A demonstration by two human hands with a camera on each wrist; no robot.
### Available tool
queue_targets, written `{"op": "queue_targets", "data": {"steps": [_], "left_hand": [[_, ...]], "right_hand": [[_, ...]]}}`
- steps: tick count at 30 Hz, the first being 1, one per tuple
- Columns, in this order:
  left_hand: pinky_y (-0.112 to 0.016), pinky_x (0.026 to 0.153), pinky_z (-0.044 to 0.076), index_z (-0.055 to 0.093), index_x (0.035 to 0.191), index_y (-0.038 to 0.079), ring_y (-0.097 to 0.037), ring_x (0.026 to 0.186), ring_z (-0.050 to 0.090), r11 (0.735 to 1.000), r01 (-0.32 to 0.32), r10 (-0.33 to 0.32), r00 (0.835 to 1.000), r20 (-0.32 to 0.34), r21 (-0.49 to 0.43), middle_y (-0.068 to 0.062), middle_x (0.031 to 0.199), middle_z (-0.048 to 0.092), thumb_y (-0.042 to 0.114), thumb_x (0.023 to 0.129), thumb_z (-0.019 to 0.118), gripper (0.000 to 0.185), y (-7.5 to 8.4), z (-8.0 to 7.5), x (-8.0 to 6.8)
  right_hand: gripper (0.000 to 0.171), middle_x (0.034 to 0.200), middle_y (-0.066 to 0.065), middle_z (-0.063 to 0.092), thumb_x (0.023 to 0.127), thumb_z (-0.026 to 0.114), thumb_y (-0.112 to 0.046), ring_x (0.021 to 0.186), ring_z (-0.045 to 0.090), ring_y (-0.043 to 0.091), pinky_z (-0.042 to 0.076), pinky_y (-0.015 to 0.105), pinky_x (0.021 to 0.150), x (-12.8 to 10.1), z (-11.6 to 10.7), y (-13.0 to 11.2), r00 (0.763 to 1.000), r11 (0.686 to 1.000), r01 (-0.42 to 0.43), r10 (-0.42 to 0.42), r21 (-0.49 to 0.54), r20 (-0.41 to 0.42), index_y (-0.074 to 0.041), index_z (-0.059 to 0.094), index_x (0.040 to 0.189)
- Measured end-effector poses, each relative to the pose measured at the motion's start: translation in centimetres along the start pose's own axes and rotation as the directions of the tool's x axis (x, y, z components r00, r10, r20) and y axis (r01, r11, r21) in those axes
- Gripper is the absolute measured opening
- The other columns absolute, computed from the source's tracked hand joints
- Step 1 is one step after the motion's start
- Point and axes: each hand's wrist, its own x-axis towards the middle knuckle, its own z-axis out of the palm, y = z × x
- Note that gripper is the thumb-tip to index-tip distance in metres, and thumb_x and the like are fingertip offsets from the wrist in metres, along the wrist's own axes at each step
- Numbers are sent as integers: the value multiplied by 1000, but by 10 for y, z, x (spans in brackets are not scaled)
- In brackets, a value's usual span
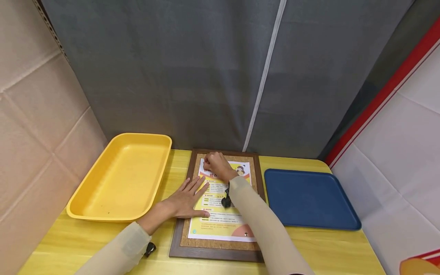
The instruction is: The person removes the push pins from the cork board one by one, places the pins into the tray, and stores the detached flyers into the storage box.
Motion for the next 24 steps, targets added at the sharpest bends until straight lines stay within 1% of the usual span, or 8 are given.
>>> {"op": "queue_targets", "data": {"steps": [6, 12, 15, 18, 24], "left_hand": [[-52, 131, -6, 4, 172, 21, -26, 164, -11, 1000, 1, -1, 1000, -1, 6, -7, 178, -12, 92, 90, 38, 114, 0, 0, -1], [-52, 131, -6, 4, 172, 20, -27, 165, -10, 1000, -6, 6, 1000, 0, 9, -9, 178, -11, 93, 90, 34, 115, 0, -1, -2], [-53, 132, -3, 8, 173, 18, -29, 165, -5, 1000, -10, 10, 1000, -3, 3, -11, 179, -7, 91, 91, 38, 114, 2, -6, -5], [-54, 132, 2, 11, 172, 17, -30, 165, -1, 1000, -5, 5, 1000, 9, 21, -12, 179, -3, 89, 93, 40, 111, 6, -13, -8], [-54, 132, -3, 7, 173, 19, -28, 165, -7, 1000, -10, 10, 1000, 3, 10, -9, 179, -8, 89, 93, 40, 111, 2, -4, -4]], "right_hand": [[11, 89, 6, 75, 90, 75, -8, 74, 65, 13, 59, 30, 71, -2, -1, 0, 999, 999, -33, 33, 38, 2, -1, 79, 97], [11, 88, 5, 73, 88, 76, -9, 73, 64, 13, 58, 29, 70, -2, -1, 0, 999, 999, -43, 42, 23, 14, -2, 78, 97], [9, 85, 5, 72, 87, 76, -8, 70, 63, 13, 57, 29, 68, -1, -2, -1, 999, 999, -37, 36, 33, 12, -3, 77, 95], [8, 84, 5, 72, 87, 76, -7, 69, 63, 13, 57, 29, 66, -1, -3, -1, 999, 998, -38, 37, 41, 9, -3, 77, 93], [8, 83, 4, 72, 86, 76, -9, 68, 62, 12, 56, 28, 66, -3, -2, -1, 998, 998, -51, 51, 28, 21, -4, 77, 93]]}}
